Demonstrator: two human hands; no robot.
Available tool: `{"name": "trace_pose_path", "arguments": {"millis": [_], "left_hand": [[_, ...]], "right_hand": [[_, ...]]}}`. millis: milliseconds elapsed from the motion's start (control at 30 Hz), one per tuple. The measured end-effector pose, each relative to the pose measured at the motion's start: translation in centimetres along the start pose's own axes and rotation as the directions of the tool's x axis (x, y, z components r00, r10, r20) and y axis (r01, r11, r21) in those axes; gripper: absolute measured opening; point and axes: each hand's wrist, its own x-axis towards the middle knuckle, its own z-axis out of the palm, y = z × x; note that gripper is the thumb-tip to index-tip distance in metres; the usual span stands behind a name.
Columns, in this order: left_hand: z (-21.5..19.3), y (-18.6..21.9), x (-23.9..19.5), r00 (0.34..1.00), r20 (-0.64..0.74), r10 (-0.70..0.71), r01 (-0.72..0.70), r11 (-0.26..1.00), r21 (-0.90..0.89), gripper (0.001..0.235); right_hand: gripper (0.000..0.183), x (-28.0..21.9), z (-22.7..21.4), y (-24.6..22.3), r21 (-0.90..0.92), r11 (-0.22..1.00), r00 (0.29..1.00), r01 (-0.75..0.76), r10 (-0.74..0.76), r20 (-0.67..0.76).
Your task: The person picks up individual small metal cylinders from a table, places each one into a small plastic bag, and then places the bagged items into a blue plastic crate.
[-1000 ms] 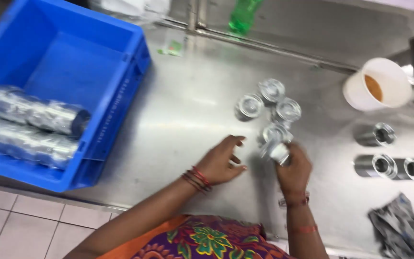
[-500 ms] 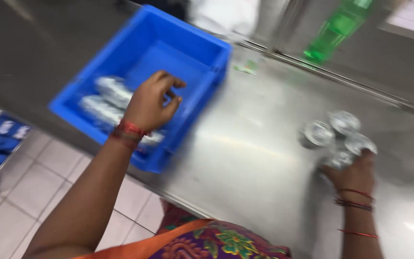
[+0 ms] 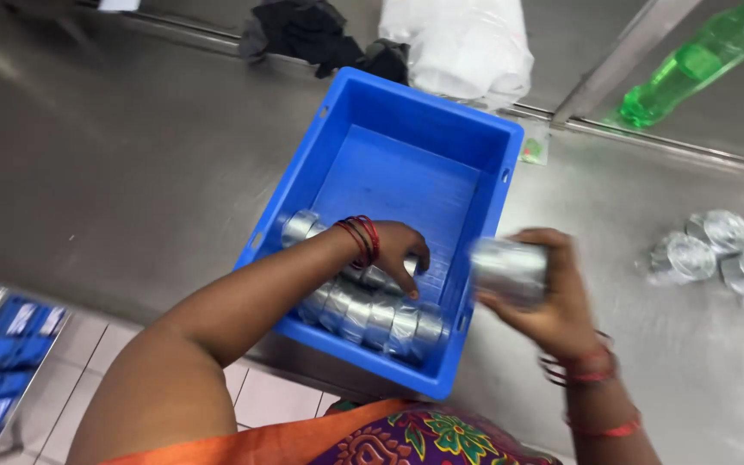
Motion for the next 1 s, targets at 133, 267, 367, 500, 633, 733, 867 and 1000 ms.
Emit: {"name": "trace_pose_path", "arguments": {"millis": [133,267,367,500,633,733,867,1000], "left_hand": [[-0.3,-0.9,0.9,0.967,0.211,-0.139,0.161,0.983,-0.09,0.084],[-0.1,-4.2,2.9,0.956,0.292,-0.037,0.055,0.997,-0.056,0.076],[-1.8,-1.7,0.8,0.939,0.345,0.001,0.057,0.986,-0.158,0.106],[-1.1,-3.4,1.9,0.923,0.385,0.02,0.077,0.969,-0.235,0.118],[-2.1,-0.2,0.2,0.903,0.377,-0.206,0.298,0.932,-0.206,0.109],[-0.6,0.1,1.4,0.962,0.176,-0.207,0.19,0.976,0.109,0.111],[-1.1,-0.4,-0.7,0.964,0.143,-0.223,0.199,0.966,0.167,0.103],[-3.7,-2.7,-5.8,0.949,-0.132,-0.288,0.265,0.95,-0.165,0.073]], "right_hand": [[0.073,3.3,5.9,-2.2,-0.229,0.914,0.935,0.336,-0.294,0.196],[0.07,3.7,8.9,0.3,-0.254,0.907,0.923,0.335,-0.261,0.283],[0.077,2.5,8.5,0.0,-0.47,0.809,0.912,0.352,-0.183,0.367],[0.057,1.5,6.5,0.0,-0.817,0.552,0.957,0.167,0.108,0.269],[0.05,3.7,6.8,-2.1,-0.913,0.407,0.869,0.037,0.439,0.231],[0.041,6.2,9.3,-1.0,-0.957,0.261,0.696,0.13,0.664,0.275],[0.049,8.0,6.3,-0.8,-0.925,0.347,0.608,0.157,0.704,0.367],[0.036,7.8,1.0,2.7,-0.518,0.855,0.945,0.028,0.146,0.292]]}}
